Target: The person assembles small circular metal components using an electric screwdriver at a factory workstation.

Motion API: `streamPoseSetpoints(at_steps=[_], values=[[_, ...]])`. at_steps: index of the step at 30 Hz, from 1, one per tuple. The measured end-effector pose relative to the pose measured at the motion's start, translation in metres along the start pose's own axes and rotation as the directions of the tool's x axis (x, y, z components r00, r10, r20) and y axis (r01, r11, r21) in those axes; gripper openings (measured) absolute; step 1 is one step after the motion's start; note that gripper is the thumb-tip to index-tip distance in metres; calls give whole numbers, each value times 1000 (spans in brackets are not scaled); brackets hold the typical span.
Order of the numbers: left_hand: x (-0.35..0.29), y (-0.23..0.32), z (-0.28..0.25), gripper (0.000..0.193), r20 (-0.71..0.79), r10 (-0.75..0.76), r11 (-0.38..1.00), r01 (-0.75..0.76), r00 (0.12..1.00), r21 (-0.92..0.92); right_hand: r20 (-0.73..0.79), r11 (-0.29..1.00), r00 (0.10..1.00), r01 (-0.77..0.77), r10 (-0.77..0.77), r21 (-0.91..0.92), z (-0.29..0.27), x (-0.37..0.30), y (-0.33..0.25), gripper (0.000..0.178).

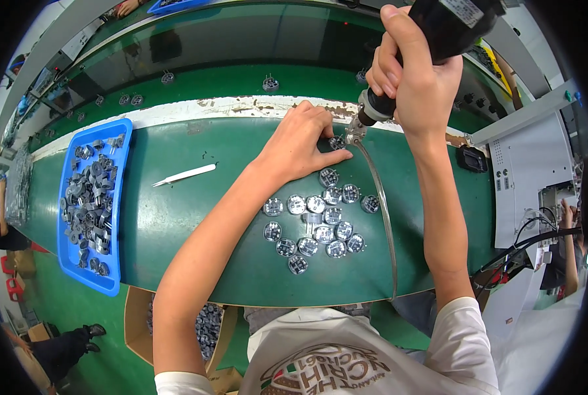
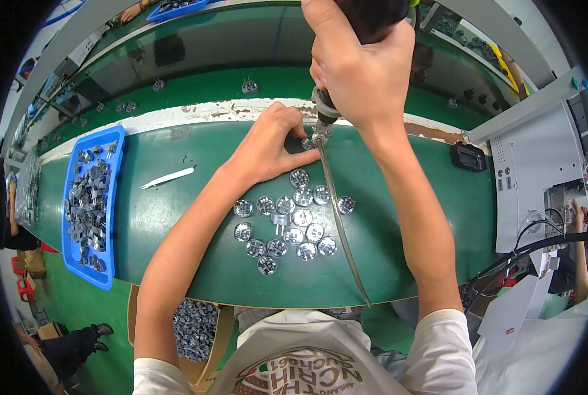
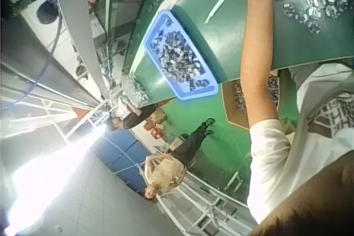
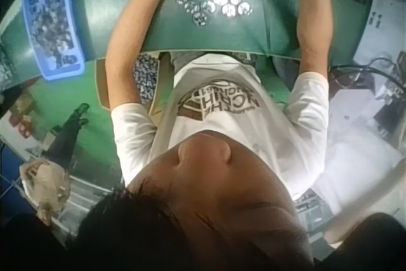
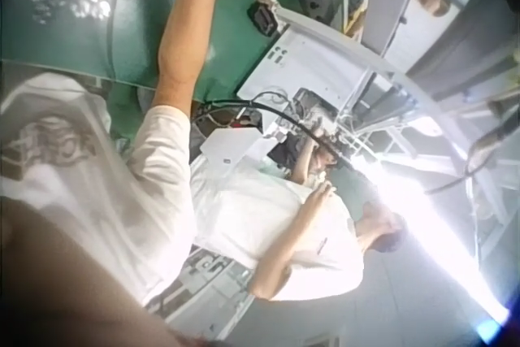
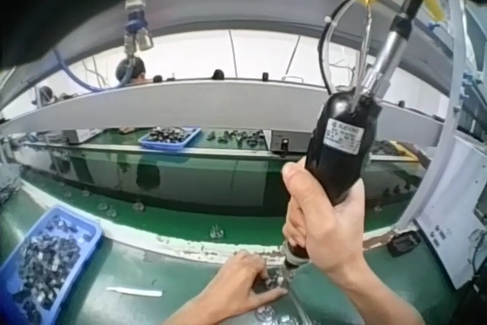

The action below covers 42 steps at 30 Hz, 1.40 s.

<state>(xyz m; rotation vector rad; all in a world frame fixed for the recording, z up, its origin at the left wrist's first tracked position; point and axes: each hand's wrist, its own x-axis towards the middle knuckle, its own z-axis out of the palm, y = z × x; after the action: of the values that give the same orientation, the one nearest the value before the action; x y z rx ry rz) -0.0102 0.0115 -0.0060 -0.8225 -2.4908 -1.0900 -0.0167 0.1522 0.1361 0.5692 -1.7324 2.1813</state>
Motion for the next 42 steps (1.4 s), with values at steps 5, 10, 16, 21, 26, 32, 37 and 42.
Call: streamPoseSetpoints(at_steps=[5,10,16,21,26,32,37,42], values=[[0,2,-5,43,79,-62,998,60,995,33,70,995,993,98,-96,-26,-7,-2,3,14],[-7,7,-19,39,110,43,993,-55,993,108,76,981,979,182,-187,69,-14,-9,-35,17],[5,-1,-52,40,-1,-113,989,113,994,91,101,978,976,185,-195,99,-25,-8,-53,20],[38,-40,-41,46,-294,-422,782,508,858,362,63,971,970,234,-236,41,-17,-4,-43,16],[45,-56,-23,38,-231,-396,857,448,889,255,51,972,971,234,-236,34,-19,-4,-43,15],[25,-8,-19,31,160,-108,983,129,981,-129,41,968,968,247,-249,41,-9,-10,-46,16],[8,-8,-11,32,137,11,994,4,991,-111,-188,989,976,-94,115,114,25,-20,-40,15],[8,-14,-6,33,124,18,995,-5,992,-103,-60,995,998,10,-4,97,15,-18,-21,17]])
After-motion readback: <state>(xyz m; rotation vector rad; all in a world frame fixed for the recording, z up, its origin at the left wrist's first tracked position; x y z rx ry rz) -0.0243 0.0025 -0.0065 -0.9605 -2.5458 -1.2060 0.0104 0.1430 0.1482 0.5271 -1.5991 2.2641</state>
